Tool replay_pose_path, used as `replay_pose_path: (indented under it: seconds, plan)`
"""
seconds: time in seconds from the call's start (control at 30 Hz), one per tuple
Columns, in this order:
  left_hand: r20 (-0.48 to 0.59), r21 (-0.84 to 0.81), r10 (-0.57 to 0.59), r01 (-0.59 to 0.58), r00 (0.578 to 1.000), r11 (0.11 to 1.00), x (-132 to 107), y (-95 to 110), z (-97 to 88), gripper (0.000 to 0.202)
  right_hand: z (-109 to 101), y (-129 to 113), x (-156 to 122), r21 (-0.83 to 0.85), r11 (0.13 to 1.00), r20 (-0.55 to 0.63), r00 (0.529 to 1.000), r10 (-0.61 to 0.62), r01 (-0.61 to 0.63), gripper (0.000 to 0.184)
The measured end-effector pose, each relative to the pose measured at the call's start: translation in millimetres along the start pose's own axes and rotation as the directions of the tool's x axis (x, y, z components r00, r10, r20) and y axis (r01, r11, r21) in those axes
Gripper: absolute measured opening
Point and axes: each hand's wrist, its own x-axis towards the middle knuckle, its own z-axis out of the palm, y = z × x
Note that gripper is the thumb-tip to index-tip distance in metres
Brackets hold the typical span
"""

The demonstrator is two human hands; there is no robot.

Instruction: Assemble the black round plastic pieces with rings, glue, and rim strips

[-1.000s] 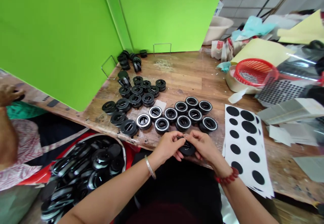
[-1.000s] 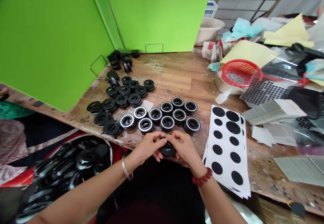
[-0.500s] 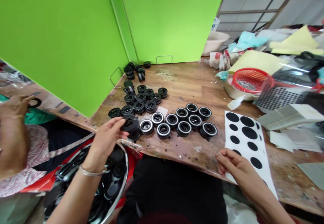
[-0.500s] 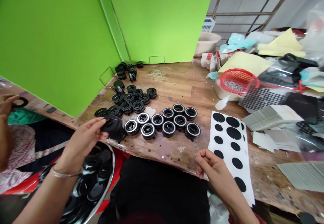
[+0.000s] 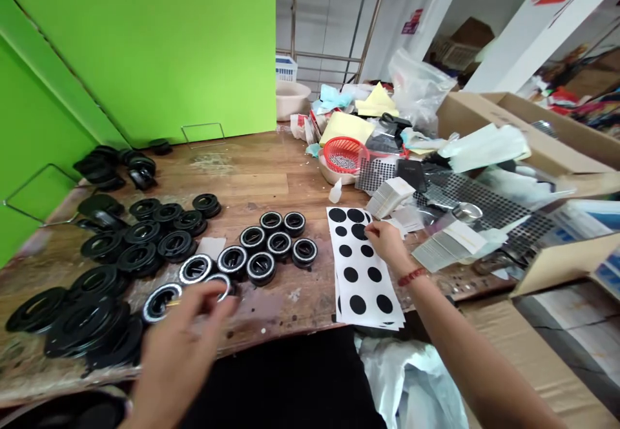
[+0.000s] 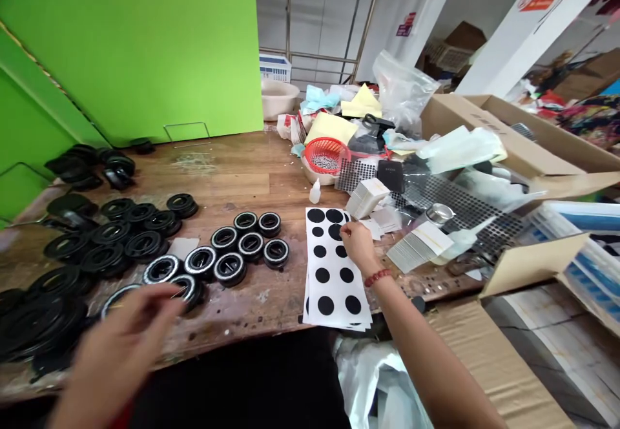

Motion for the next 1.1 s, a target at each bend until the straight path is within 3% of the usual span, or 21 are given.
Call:
replay_pose_path:
  seconds: [0.07, 0.17, 0.23, 0.3, 0.43, 0.5, 0.6, 0.83, 1.1]
  plan:
    - [0.212, -0.064, 0.246, -0.238, 0.946, 0.969, 11.5, 41.8, 48.4, 0.022, 4.0, 3.7, 20.8, -0.061, 0.998, 0.023, 0.999, 0.024, -0.022, 0.021]
    - [0.451, -0.114, 0.418, -0.413, 0.789, 0.904, 35.3, 88.8, 112.6, 0.035, 9.3, 4.8, 41.4, -0.145, 0.989, 0.106, 0.993, 0.045, -0.029, 0.024]
    - [0.563, -0.069, 0.421, -0.468, 0.711, 0.881, 54.8, 108.6, 147.5, 0.042, 9.9, 4.8, 50.2, -0.198, 0.980, 0.174, 0.983, 0.058, -0.023, 0.023]
    - [0.635, 0.005, 0.371, -0.483, 0.677, 0.875, 75.6, 121.9, 176.8, 0.045, 8.1, 4.9, 57.6, -0.243, 0.970, 0.241, 0.968, 0.073, -0.013, 0.021]
    - [0.695, 0.115, 0.235, -0.428, 0.679, 0.896, 110.2, 134.6, 218.2, 0.080, 1.9, 4.8, 70.3, -0.292, 0.956, 0.360, 0.929, 0.083, 0.028, 0.020]
    - [0.707, 0.153, 0.175, -0.389, 0.685, 0.908, 120.1, 134.9, 229.8, 0.101, -0.6, 4.8, 73.9, -0.295, 0.954, 0.412, 0.908, 0.075, 0.055, 0.020]
    - [0.723, 0.187, 0.117, -0.355, 0.681, 0.916, 126.3, 131.0, 238.5, 0.114, -1.1, 4.6, 71.9, -0.281, 0.954, 0.438, 0.898, 0.030, 0.106, 0.024]
    - [0.738, 0.192, 0.105, -0.356, 0.667, 0.914, 126.5, 125.4, 241.6, 0.114, 3.9, 7.3, 50.9, -0.239, 0.955, 0.281, 0.954, -0.106, 0.176, 0.024]
    - [0.745, 0.201, 0.107, -0.375, 0.658, 0.905, 127.3, 128.5, 238.1, 0.116, -4.7, 0.8, 61.6, -0.230, 0.944, 0.364, 0.920, -0.143, 0.238, 0.035]
